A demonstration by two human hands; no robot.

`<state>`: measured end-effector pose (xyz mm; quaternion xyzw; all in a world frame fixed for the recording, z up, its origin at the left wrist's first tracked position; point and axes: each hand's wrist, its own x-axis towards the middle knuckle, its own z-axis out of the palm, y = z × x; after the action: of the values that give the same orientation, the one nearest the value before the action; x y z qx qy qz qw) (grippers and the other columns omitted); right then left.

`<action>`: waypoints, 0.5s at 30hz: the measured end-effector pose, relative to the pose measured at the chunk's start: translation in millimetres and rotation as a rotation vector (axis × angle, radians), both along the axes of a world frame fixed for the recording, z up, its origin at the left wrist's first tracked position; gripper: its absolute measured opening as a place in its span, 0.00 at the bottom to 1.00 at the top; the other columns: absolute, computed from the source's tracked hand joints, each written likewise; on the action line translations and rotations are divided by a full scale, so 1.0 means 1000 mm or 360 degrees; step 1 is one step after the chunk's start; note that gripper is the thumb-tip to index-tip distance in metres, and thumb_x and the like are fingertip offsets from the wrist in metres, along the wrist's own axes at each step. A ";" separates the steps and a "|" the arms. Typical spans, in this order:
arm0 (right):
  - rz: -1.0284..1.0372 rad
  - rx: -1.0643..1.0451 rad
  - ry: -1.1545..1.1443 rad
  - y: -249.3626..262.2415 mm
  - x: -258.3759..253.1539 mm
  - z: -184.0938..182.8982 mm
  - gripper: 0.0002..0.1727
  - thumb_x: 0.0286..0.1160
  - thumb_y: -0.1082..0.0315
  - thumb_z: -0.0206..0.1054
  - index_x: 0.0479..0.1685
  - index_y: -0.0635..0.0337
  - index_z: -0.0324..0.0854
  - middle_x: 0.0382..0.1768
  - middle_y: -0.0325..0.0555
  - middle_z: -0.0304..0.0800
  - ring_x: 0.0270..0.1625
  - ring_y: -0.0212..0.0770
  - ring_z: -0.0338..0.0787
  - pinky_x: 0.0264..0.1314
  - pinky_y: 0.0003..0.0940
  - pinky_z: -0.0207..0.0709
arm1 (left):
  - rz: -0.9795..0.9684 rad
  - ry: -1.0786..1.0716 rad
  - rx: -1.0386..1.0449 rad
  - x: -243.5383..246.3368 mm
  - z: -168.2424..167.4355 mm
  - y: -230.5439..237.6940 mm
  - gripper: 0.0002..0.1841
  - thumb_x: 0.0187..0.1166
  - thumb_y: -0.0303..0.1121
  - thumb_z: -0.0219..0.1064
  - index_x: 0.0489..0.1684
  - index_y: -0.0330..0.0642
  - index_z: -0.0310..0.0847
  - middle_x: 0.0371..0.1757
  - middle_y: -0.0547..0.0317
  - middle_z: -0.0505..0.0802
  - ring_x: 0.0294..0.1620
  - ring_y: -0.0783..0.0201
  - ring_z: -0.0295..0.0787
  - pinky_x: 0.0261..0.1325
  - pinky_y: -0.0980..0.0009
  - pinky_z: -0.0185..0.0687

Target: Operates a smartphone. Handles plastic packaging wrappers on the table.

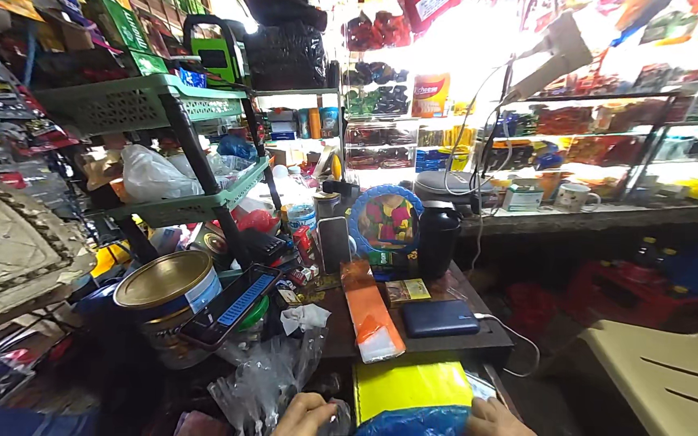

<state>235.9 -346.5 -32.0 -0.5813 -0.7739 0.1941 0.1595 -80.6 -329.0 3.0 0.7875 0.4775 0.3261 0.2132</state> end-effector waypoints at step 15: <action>-0.0085 0.0343 0.0107 -0.006 -0.015 -0.009 0.08 0.67 0.77 0.73 0.43 0.71 0.90 0.38 0.70 0.87 0.47 0.73 0.88 0.50 0.64 0.83 | -0.0110 0.0002 -0.0057 0.007 0.005 0.000 0.18 0.72 0.20 0.65 0.60 0.27 0.88 0.58 0.35 0.88 0.40 0.54 0.88 0.46 0.63 0.86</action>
<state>221.2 -352.1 -41.3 -0.5745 -0.7686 0.1250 0.2521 -73.9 -329.3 8.0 0.7998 0.4560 0.3094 0.2381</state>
